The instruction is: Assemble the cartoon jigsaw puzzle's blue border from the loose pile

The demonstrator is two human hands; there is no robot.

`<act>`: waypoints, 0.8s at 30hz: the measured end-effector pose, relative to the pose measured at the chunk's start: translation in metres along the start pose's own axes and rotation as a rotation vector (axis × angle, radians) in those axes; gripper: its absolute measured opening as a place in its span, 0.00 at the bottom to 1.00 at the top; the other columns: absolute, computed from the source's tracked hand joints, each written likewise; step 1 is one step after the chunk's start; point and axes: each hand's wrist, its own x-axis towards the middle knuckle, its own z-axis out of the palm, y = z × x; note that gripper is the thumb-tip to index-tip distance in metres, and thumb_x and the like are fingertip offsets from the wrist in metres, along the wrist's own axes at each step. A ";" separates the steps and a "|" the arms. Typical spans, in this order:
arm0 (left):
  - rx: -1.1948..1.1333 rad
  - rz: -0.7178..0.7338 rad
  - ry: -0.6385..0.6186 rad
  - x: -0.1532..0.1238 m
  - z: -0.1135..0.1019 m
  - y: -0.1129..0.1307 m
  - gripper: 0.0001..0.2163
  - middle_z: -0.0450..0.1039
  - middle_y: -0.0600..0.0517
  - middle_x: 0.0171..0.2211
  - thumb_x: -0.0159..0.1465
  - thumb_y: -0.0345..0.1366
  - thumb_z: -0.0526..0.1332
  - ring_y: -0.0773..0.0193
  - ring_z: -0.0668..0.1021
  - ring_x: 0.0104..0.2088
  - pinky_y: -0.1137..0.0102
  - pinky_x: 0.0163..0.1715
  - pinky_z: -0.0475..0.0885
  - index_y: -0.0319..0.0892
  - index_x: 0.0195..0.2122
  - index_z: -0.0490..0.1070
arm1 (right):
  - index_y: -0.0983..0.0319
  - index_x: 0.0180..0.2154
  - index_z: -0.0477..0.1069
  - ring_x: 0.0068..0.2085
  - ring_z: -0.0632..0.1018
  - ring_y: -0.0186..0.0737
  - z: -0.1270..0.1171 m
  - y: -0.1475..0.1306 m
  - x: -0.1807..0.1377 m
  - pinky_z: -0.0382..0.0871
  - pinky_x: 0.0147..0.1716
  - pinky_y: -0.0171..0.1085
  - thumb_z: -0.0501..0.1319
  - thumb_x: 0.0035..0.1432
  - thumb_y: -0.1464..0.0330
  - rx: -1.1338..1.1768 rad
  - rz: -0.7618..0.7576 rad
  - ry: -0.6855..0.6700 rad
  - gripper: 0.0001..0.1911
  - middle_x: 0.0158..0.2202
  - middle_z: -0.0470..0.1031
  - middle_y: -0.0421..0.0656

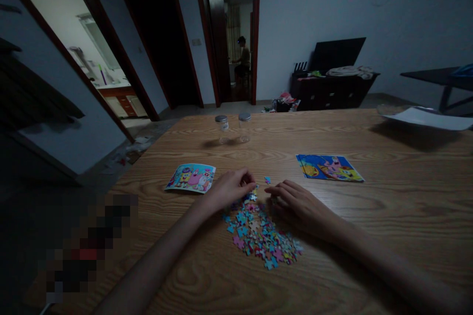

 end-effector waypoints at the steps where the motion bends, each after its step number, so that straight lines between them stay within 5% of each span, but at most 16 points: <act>1: 0.030 0.007 0.019 0.005 0.005 -0.002 0.05 0.81 0.51 0.37 0.70 0.37 0.64 0.60 0.81 0.37 0.68 0.36 0.72 0.42 0.43 0.76 | 0.59 0.60 0.64 0.46 0.76 0.48 0.001 0.000 0.000 0.74 0.45 0.47 0.54 0.73 0.71 -0.004 0.013 0.007 0.16 0.49 0.77 0.51; 7: 0.205 0.081 0.128 0.007 0.026 -0.006 0.04 0.82 0.52 0.41 0.71 0.38 0.65 0.57 0.82 0.43 0.59 0.51 0.69 0.44 0.42 0.76 | 0.59 0.48 0.69 0.42 0.77 0.46 0.005 0.000 0.000 0.74 0.42 0.44 0.56 0.74 0.69 -0.005 0.103 0.046 0.04 0.42 0.79 0.48; 14: 0.170 0.089 0.155 -0.002 0.028 -0.010 0.05 0.81 0.52 0.41 0.71 0.38 0.65 0.58 0.81 0.42 0.60 0.50 0.70 0.44 0.45 0.75 | 0.59 0.48 0.73 0.44 0.78 0.48 0.014 0.002 0.007 0.75 0.43 0.45 0.57 0.73 0.69 -0.029 0.100 0.062 0.07 0.44 0.81 0.48; 24: 0.159 0.279 -0.018 -0.028 0.007 -0.024 0.08 0.76 0.49 0.48 0.73 0.36 0.62 0.57 0.77 0.52 0.63 0.52 0.72 0.46 0.50 0.77 | 0.57 0.49 0.75 0.45 0.79 0.44 0.017 -0.001 0.009 0.77 0.44 0.44 0.57 0.75 0.67 0.087 0.053 0.056 0.09 0.46 0.81 0.48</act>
